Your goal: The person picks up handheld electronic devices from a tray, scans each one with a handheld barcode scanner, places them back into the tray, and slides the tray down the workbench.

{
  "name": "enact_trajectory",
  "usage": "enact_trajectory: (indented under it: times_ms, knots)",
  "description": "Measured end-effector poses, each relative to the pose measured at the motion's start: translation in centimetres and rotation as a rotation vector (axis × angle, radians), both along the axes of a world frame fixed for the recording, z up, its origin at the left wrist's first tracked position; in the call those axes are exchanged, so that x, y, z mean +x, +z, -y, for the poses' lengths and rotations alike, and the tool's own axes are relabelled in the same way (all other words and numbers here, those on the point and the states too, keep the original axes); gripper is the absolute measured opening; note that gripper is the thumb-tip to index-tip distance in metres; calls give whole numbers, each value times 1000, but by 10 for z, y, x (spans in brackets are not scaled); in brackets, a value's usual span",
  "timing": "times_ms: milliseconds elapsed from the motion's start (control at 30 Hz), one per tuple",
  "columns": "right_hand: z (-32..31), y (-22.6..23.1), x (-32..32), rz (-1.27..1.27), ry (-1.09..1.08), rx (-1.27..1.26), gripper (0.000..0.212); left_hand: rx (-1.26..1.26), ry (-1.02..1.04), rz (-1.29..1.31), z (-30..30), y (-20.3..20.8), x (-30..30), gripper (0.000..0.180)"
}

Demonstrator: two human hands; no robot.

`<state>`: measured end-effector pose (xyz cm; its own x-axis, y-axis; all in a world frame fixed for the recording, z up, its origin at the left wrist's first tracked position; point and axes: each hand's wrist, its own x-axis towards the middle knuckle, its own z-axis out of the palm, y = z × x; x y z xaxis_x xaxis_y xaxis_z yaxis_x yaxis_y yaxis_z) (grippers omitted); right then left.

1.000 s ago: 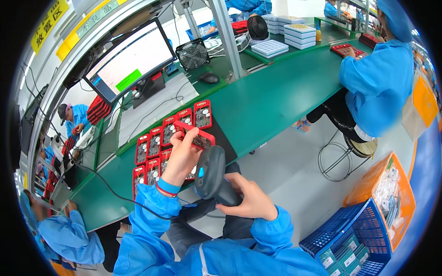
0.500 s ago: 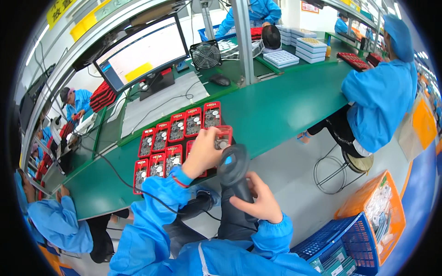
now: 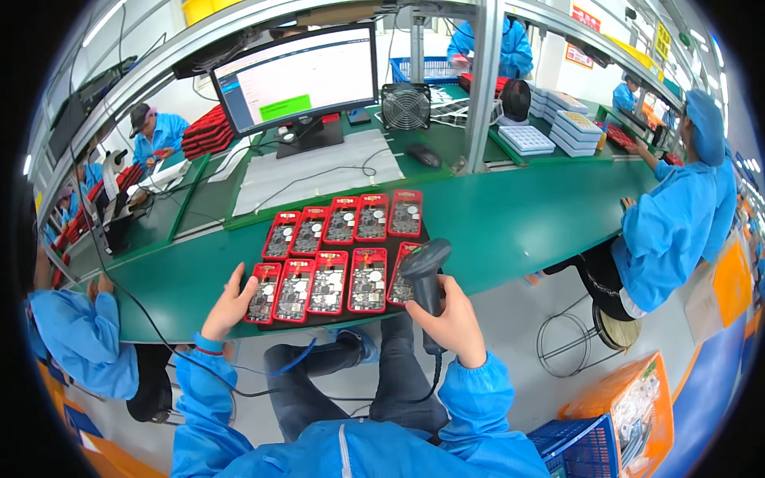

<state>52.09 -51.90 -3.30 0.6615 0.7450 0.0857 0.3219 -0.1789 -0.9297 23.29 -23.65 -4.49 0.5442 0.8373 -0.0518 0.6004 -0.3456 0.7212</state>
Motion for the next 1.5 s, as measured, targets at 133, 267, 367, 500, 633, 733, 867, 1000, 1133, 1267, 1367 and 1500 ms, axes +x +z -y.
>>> enact_trajectory:
  times_ms: [133, 267, 367, 500, 633, 733, 867, 1000, 1133, 1267, 1367, 1500]
  knots:
    - [-25, -5, -19, 67, 74, 123, 61, 99, 86, 202, 5, -25, 13, 72]
    - [-31, -7, -7, 55, 91, 142, 51, -108, 0, 378, 21, -6, 23, 71]
    - [-58, 25, 8, -100, 79, 12, 42, 40, 33, 312, -12, -23, 13, 75]
    - [-116, 5, 85, 88, 54, -122, 59, 38, 32, 282, -24, -15, 53, 80]
    - [-126, 27, 102, 156, 244, -144, 51, 136, 19, 376, -26, -31, 74, 78]
    - [-75, 51, 138, 174, 278, -150, 42, 106, -20, 439, 12, -29, 138, 78]
    - [-27, 59, 150, -150, 321, 18, 46, 265, -25, 435, 28, -64, 229, 81]
    - [58, 33, 150, -444, 303, 432, 74, 144, -138, 501, 89, -47, 353, 88]
    - [63, -43, 166, -851, 705, 683, 88, 34, -198, 504, 122, -43, 455, 91]
    - [-30, -12, 79, -782, 410, 645, 78, 95, -138, 800, 46, -78, 443, 81]
    - [-50, 24, 52, -650, 185, 517, 76, -491, -363, 849, -6, -53, 414, 48]
    - [-159, 61, 46, -868, 440, 352, 67, -1412, -573, 1050, -120, -51, 336, 27]
